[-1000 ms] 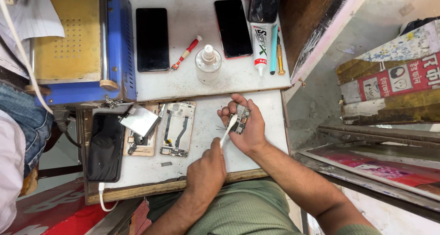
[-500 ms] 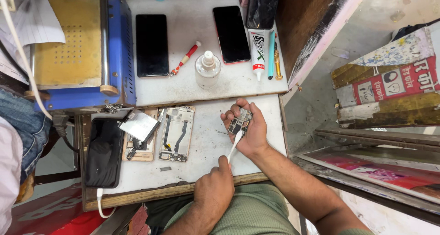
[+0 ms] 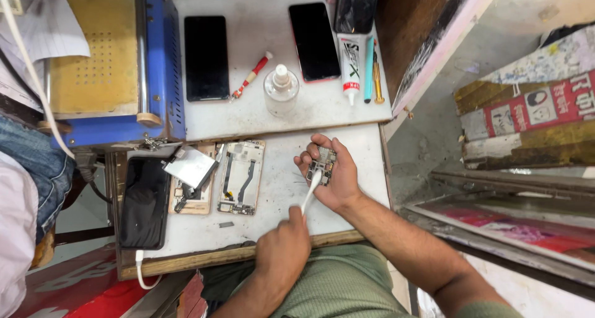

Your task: The person works on a disassembled smartphone motherboard at a repair bench, manipulating small components with their fingers and a small tool. They then apply liquid from a bottle and scrub the board with a brush, setting it back on the bench.

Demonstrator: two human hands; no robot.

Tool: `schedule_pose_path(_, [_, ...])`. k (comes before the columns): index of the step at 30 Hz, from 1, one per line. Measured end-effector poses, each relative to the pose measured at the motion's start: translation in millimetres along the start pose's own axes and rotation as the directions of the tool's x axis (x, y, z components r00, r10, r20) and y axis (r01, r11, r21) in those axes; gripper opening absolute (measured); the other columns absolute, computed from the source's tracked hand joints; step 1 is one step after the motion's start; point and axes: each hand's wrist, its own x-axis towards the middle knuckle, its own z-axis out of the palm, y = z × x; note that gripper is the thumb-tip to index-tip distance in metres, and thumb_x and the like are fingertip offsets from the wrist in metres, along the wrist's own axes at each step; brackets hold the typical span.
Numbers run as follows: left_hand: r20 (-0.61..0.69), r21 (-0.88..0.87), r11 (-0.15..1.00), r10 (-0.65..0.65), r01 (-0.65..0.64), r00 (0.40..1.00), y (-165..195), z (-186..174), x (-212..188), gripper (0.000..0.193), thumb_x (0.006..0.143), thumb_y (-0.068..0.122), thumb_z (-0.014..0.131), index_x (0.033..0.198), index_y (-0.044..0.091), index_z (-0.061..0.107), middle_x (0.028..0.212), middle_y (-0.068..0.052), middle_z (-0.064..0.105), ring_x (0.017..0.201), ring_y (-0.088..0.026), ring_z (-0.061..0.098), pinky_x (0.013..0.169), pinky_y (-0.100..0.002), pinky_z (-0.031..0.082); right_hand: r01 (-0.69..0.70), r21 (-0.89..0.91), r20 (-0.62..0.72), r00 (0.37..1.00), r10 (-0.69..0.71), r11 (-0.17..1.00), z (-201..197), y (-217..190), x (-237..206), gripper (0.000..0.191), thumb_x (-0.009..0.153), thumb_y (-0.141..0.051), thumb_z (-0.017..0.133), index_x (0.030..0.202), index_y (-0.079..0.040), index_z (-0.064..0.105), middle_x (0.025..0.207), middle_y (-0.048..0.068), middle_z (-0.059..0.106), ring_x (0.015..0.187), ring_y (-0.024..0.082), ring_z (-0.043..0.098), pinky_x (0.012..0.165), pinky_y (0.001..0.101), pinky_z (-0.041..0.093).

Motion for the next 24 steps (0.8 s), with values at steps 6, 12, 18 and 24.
schedule_pose_path(6, [0.070, -0.244, 0.961, -0.115, 0.129, 0.991, -38.9, -26.8, -8.0, 0.029, 0.102, 0.026, 0.050, 0.124, 0.007, 0.055, 0.065, -0.015, 0.071, 0.056, -0.039, 0.071, 0.049, -0.052, 0.056, 0.016, -0.117, 0.004, 1.000, -0.016, 0.993, 10.9, -2.7, 2.4, 0.031, 0.103, -0.020, 0.047, 0.133, -0.013, 0.051, 0.100, 0.010, 0.061, 0.103, 0.025, 0.063, 0.113, 0.0483, 0.048])
schedule_pose_path(12, [-0.154, -0.452, 0.883, -0.212, 0.122, 0.965, -58.2, -30.3, -9.7, 0.028, 0.102, 0.024, 0.051, 0.123, 0.008, 0.060, 0.079, -0.023, 0.073, 0.074, -0.045, 0.072, 0.059, -0.053, 0.055, -0.160, -0.395, -0.048, 0.987, 0.154, 0.904, 10.2, -10.1, 1.8, 0.043, 0.091, 0.001, 0.052, 0.134, -0.002, 0.050, 0.131, 0.020, 0.062, 0.120, 0.031, 0.066, 0.111, 0.0450, 0.053])
schedule_pose_path(18, [-0.186, -0.537, 0.840, -0.210, 0.080, 0.960, -67.6, -21.9, -17.1, 0.027, 0.103, 0.022, 0.051, 0.123, 0.007, 0.060, 0.086, -0.022, 0.074, 0.079, -0.043, 0.074, 0.062, -0.050, 0.057, -0.100, -0.606, 0.069, 0.982, 0.177, 0.789, 5.5, -34.6, 1.4, 0.034, 0.096, 0.003, 0.050, 0.129, -0.001, 0.054, 0.133, 0.022, 0.061, 0.116, 0.031, 0.066, 0.104, 0.0430, 0.056])
schedule_pose_path(24, [-0.296, -0.562, 0.820, -0.077, -0.109, 0.952, -61.9, -27.5, -1.5, 0.021, 0.098, 0.017, 0.059, 0.115, 0.007, 0.063, 0.095, -0.019, 0.076, 0.080, -0.038, 0.075, 0.064, -0.044, 0.059, 0.044, -0.605, -0.015, 0.998, -0.067, 0.795, 3.4, -87.5, -2.0, 0.027, 0.099, -0.003, 0.049, 0.124, 0.000, 0.058, 0.123, 0.022, 0.067, 0.102, 0.029, 0.070, 0.091, 0.0416, 0.063])
